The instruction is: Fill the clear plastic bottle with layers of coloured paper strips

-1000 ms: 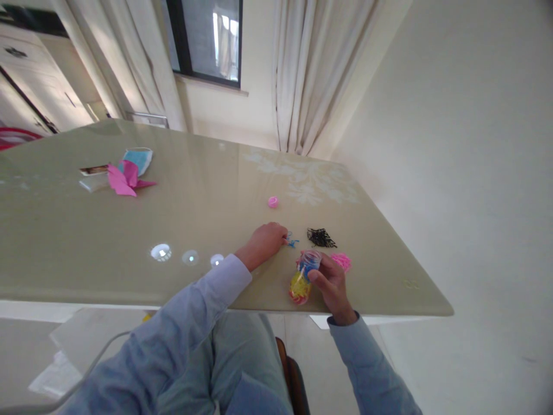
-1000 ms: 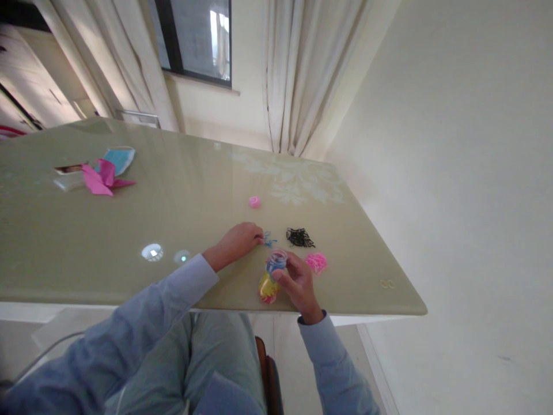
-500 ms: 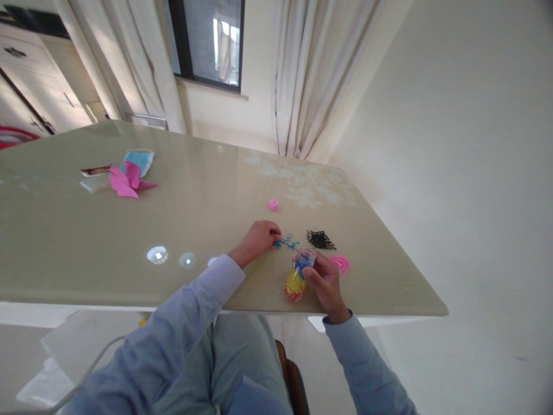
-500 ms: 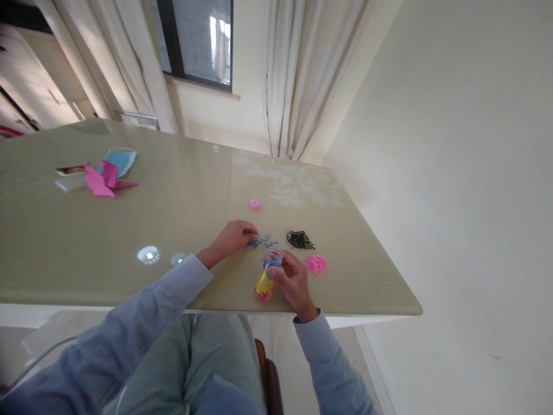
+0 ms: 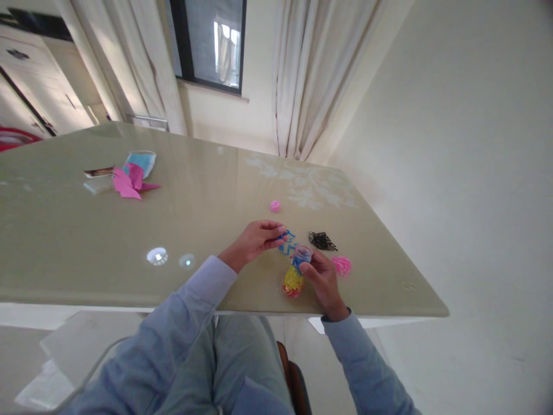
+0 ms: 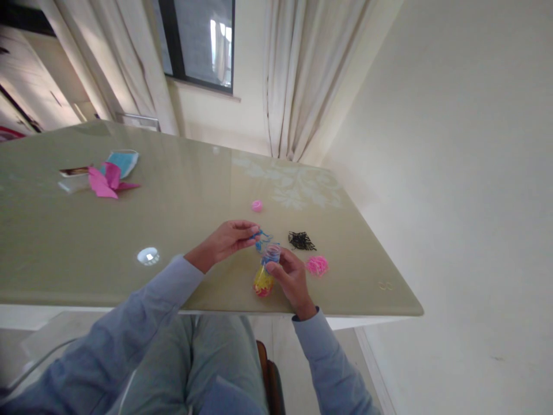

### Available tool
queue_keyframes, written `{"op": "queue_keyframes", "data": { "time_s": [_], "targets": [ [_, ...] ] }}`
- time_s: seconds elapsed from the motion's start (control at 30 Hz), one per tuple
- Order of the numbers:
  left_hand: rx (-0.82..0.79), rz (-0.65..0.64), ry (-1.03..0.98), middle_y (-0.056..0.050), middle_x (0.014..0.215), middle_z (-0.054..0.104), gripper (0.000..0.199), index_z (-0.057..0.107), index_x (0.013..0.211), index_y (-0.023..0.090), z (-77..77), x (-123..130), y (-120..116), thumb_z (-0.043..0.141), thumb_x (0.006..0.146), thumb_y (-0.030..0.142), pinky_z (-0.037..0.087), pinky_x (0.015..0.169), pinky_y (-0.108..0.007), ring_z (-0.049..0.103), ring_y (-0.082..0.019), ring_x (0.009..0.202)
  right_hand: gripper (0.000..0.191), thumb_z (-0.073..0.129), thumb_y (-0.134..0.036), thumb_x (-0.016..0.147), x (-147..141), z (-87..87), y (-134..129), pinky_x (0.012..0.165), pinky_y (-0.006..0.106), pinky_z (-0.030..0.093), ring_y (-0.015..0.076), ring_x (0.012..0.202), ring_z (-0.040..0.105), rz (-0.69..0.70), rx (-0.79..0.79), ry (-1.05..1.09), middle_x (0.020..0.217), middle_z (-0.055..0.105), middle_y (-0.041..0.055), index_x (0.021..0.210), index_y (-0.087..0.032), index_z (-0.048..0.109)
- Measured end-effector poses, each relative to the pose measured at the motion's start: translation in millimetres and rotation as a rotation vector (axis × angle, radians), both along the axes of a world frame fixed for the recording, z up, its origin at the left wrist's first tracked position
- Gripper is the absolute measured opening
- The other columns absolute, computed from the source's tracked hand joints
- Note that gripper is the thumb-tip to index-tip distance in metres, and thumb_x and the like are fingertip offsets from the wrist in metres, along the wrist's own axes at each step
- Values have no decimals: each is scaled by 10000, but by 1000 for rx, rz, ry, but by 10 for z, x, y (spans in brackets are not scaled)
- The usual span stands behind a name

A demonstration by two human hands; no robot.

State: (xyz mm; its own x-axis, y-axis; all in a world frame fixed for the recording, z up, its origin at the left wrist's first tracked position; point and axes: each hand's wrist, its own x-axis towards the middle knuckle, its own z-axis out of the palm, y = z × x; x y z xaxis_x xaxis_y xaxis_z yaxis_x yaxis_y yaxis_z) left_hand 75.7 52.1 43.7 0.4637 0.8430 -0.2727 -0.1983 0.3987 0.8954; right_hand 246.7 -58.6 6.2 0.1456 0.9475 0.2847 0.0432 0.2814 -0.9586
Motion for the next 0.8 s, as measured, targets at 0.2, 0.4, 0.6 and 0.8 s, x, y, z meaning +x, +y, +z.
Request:
{"op": "queue_keyframes", "data": {
  "time_s": [0.2, 0.4, 0.6, 0.8],
  "targets": [
    [-146, 60, -261, -46, 817, 746, 116, 731, 812, 85, 227, -140, -205, 813, 736, 56, 610, 705, -175, 713, -99, 712, 369, 795, -493, 775, -54, 54, 45, 822, 349, 570, 220, 860, 699, 36, -15, -58, 962, 764, 65, 1022, -221, 763],
    [115, -66, -45, -32, 736, 742, 281, 760, 834, 90, 499, -329, -311, 907, 630, 216, 620, 763, -275, 701, -125, 682, 344, 753, -481, 821, -61, 58, 55, 818, 346, 560, 220, 870, 686, 84, -7, -160, 980, 753, 69, 1041, -216, 757],
    [257, -246, 156, -29, 730, 746, 78, 771, 812, 108, 755, -414, -261, 786, 736, 119, 605, 708, -248, 687, -109, 655, 336, 747, -447, 826, -74, 135, 70, 772, 348, 551, 215, 810, 663, 61, 74, -357, 958, 754, 75, 1061, -207, 747],
    [508, -360, 404, -37, 709, 744, 96, 787, 815, 110, 850, -408, -285, 697, 783, 118, 555, 620, -202, 682, -118, 628, 277, 776, -399, 806, -184, 306, 62, 714, 313, 533, 189, 741, 632, -6, 166, -526, 862, 744, 58, 999, -201, 753]
  ]
}}
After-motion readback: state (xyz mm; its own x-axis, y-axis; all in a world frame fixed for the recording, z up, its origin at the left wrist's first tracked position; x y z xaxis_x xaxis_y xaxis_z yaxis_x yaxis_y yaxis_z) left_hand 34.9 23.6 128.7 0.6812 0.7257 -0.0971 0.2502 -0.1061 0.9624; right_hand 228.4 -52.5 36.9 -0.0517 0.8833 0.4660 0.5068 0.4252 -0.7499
